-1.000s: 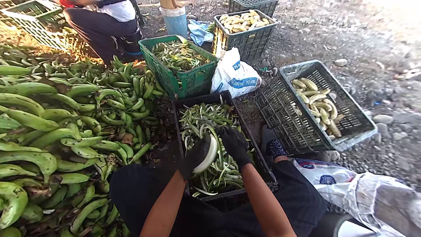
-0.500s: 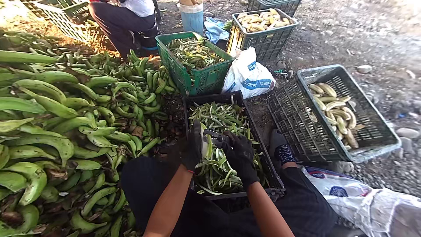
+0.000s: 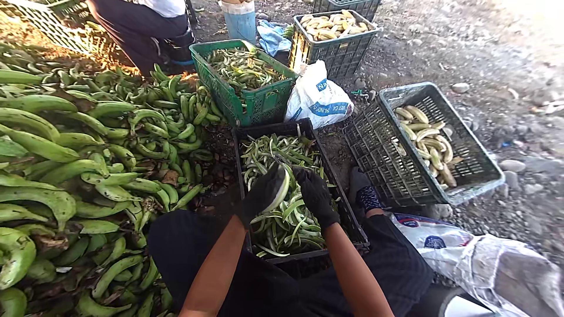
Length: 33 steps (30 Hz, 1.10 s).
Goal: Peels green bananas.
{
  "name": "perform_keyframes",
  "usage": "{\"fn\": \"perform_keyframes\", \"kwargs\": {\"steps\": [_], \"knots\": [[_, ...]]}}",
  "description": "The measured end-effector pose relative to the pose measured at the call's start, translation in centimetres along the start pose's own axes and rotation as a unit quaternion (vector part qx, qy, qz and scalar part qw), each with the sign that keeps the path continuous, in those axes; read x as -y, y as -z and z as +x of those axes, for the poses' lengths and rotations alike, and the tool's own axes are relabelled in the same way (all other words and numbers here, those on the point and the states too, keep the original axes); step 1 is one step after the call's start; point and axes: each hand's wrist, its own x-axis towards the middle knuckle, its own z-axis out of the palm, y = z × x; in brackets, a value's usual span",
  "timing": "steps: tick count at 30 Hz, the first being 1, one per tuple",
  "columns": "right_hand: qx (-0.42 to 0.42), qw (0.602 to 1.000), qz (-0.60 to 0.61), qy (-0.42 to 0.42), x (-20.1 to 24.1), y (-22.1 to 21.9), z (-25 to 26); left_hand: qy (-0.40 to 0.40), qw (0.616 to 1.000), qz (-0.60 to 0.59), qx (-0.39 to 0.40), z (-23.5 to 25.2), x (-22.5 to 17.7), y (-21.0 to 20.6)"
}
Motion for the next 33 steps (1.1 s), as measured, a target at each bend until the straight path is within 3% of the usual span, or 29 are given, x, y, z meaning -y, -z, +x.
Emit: {"fn": "perform_keyframes", "kwargs": {"steps": [2, 4, 6, 7, 10, 11, 13, 15, 18, 21, 23, 25, 27, 29, 31, 33], "knots": [[0.003, 1.000, -0.003, -0.008, -0.2, 0.2, 0.2, 0.024, 0.998, -0.044, 0.031, -0.3, -0.4, -0.7], [0.005, 1.000, 0.005, 0.001, -0.9, 0.0, 0.2, 0.071, 0.980, -0.181, -0.037, -0.2, -0.8, -1.8], [0.012, 1.000, -0.009, 0.006, -1.1, -0.5, -0.5, 0.119, 0.921, -0.344, -0.138, 0.6, 0.2, -1.8], [0.006, 0.999, -0.034, 0.019, -1.1, -0.9, -1.4, 0.122, 0.890, -0.412, -0.152, 0.9, 1.2, -1.4], [-0.129, 0.970, -0.091, 0.184, -2.8, -3.4, -4.4, 0.141, 0.805, -0.557, -0.149, 0.8, 3.4, -0.2], [-0.187, 0.949, -0.094, 0.237, -3.5, -4.3, -4.7, 0.148, 0.786, -0.579, -0.158, 0.5, 3.7, 0.1], [-0.237, 0.931, -0.084, 0.265, -3.6, -4.8, -4.9, 0.159, 0.775, -0.590, -0.160, 0.2, 3.7, 0.2], [-0.198, 0.954, -0.086, 0.207, -2.3, -4.1, -5.1, 0.174, 0.788, -0.570, -0.155, 0.1, 3.2, 0.0], [-0.031, 0.995, -0.071, 0.068, -0.2, -2.5, -4.7, 0.139, 0.841, -0.490, -0.184, 0.0, 2.4, -0.6], [-0.012, 0.998, -0.056, 0.039, 0.2, -2.6, -4.4, 0.120, 0.884, -0.374, -0.252, 0.4, 2.2, -0.5], [0.006, 0.999, -0.035, 0.006, 0.8, -2.5, -3.9, 0.105, 0.926, -0.237, -0.275, 0.7, 1.8, -0.4], [0.044, 0.999, -0.003, -0.030, 0.9, -2.3, -2.7, 0.074, 0.967, -0.042, -0.241, 0.4, 0.8, -0.8], [0.079, 0.997, -0.006, -0.011, 0.7, -1.6, -1.8, 0.027, 0.984, 0.098, -0.144, -0.7, -0.9, -1.2], [0.106, 0.993, -0.049, 0.021, 0.2, -0.9, -1.3, -0.009, 0.993, 0.066, -0.094, -1.3, -1.2, -2.1], [0.080, 0.996, -0.030, 0.019, -0.5, -1.0, -0.8, 0.018, 0.986, -0.132, -0.102, -0.9, -1.4, -2.5], [0.030, 0.999, 0.009, -0.012, -1.0, -1.2, -0.5, 0.046, 0.935, -0.340, -0.093, -0.1, -1.2, -1.5]]}}
